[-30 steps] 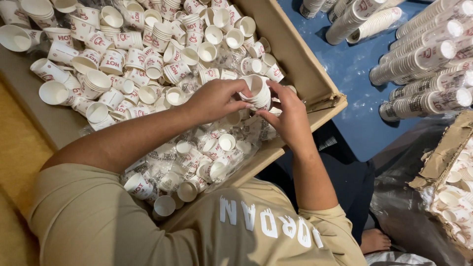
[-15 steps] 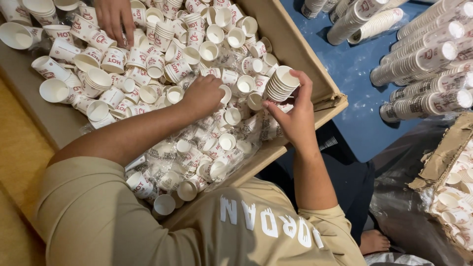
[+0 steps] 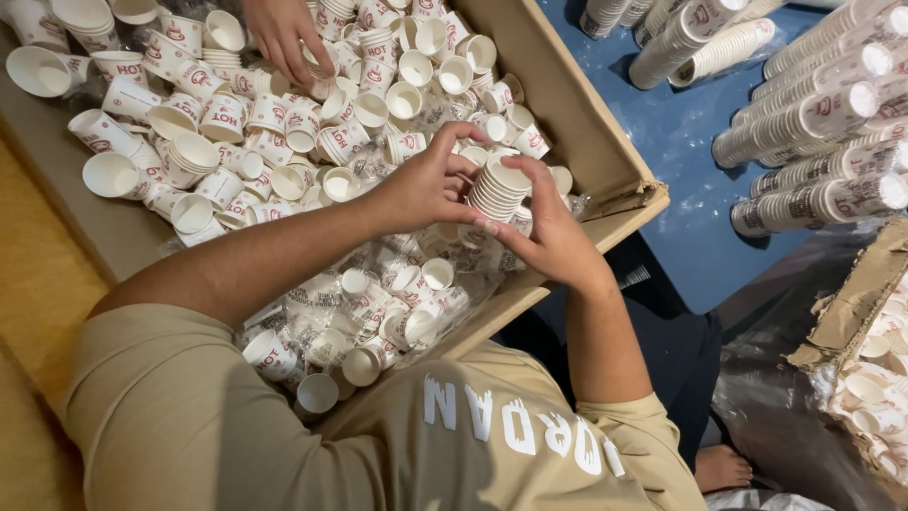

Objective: Stacking small paper cups and placing them into plastic sleeves for packaging.

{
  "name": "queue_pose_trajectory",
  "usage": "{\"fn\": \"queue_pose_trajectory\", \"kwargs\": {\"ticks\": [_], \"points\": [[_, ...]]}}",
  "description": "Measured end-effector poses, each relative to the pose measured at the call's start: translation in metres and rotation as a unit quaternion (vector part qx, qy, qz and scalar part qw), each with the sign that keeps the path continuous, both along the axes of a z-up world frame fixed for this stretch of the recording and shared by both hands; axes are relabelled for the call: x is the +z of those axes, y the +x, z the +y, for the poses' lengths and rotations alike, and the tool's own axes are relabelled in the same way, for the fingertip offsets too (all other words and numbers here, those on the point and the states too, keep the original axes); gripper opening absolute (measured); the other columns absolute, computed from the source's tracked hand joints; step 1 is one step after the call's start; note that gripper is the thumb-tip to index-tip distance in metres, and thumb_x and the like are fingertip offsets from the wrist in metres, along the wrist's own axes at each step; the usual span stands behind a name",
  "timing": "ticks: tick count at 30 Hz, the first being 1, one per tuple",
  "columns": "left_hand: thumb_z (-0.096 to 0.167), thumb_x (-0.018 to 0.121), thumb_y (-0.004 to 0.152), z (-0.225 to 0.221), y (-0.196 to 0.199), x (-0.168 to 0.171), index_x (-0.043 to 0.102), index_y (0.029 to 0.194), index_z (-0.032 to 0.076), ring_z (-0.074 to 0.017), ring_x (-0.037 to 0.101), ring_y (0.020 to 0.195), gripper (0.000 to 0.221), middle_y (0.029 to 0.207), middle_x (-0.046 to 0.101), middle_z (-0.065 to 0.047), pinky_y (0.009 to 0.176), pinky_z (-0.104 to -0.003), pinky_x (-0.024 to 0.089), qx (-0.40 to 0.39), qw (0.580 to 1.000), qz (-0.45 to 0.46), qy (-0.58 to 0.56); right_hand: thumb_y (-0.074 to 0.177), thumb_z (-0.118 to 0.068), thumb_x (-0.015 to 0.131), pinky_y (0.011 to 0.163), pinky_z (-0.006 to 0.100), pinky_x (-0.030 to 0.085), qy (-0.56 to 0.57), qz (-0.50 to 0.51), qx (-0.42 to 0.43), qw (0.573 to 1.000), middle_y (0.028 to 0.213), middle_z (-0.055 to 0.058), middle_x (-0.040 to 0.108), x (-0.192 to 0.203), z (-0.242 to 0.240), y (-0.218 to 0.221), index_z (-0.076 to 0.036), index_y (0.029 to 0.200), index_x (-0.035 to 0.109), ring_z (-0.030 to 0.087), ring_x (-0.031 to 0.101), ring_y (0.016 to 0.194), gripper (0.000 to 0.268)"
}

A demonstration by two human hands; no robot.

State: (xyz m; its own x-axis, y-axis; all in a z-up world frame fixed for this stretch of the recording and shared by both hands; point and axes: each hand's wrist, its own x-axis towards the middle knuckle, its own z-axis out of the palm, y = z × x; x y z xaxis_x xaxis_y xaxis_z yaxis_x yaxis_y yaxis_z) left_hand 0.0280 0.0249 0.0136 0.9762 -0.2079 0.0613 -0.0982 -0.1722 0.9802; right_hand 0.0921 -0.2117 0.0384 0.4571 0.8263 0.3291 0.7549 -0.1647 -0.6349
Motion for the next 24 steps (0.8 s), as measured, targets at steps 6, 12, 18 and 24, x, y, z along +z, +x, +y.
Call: {"fn": "queue_pose_trajectory", "kwargs": {"ticks": [6,12,18,24], "points": [[0.031,0.072,0.093,0.03,0.016,0.007,0.035,0.141,0.009,-0.0208,0.073,0.097,0.065,0.116,0.066,-0.009,0.085,-0.036,0.06,0.05,0.988,0.116,0.095,0.093,-0.006,0.079,0.099,0.037,0.059,0.065,0.276,-0.003,0.959,0.14,0.013,0.053,-0.005,-0.002,-0.003,-0.005,0.151,0.038,0.02,0.062,0.123,0.07],[0.032,0.071,0.096,0.107,0.021,-0.044,0.064,0.118,0.001,-0.0313,0.068,0.103,0.039,0.113,0.069,-0.018,0.083,-0.044,0.058,0.093,0.699,0.229,0.671,0.091,-0.003,0.078,0.094,0.034,0.058,0.066,0.241,-0.051,0.967,0.132,0.012,0.061,-0.001,-0.001,-0.003,-0.002,0.149,0.037,0.018,0.065,0.118,0.071],[0.015,0.079,0.083,0.091,0.024,-0.054,0.059,0.123,0.003,-0.0366,0.068,0.104,0.046,0.112,0.068,-0.019,0.085,-0.049,0.056,0.054,0.781,0.129,0.609,0.088,-0.01,0.081,0.085,0.032,0.058,0.017,0.204,-0.08,0.975,0.129,0.014,0.065,0.007,0.003,-0.004,-0.002,0.146,0.042,0.018,0.069,0.106,0.071],[0.015,0.078,0.084,0.029,0.012,0.025,0.054,0.124,0.001,-0.0313,0.069,0.107,0.048,0.113,0.069,-0.017,0.088,-0.043,0.058,0.067,0.895,0.064,0.436,0.081,-0.014,0.085,0.08,0.034,0.055,-0.022,0.119,-0.076,0.99,0.123,0.015,0.07,0.008,0.006,-0.004,-0.001,0.146,0.046,0.023,0.07,0.11,0.077]]}}
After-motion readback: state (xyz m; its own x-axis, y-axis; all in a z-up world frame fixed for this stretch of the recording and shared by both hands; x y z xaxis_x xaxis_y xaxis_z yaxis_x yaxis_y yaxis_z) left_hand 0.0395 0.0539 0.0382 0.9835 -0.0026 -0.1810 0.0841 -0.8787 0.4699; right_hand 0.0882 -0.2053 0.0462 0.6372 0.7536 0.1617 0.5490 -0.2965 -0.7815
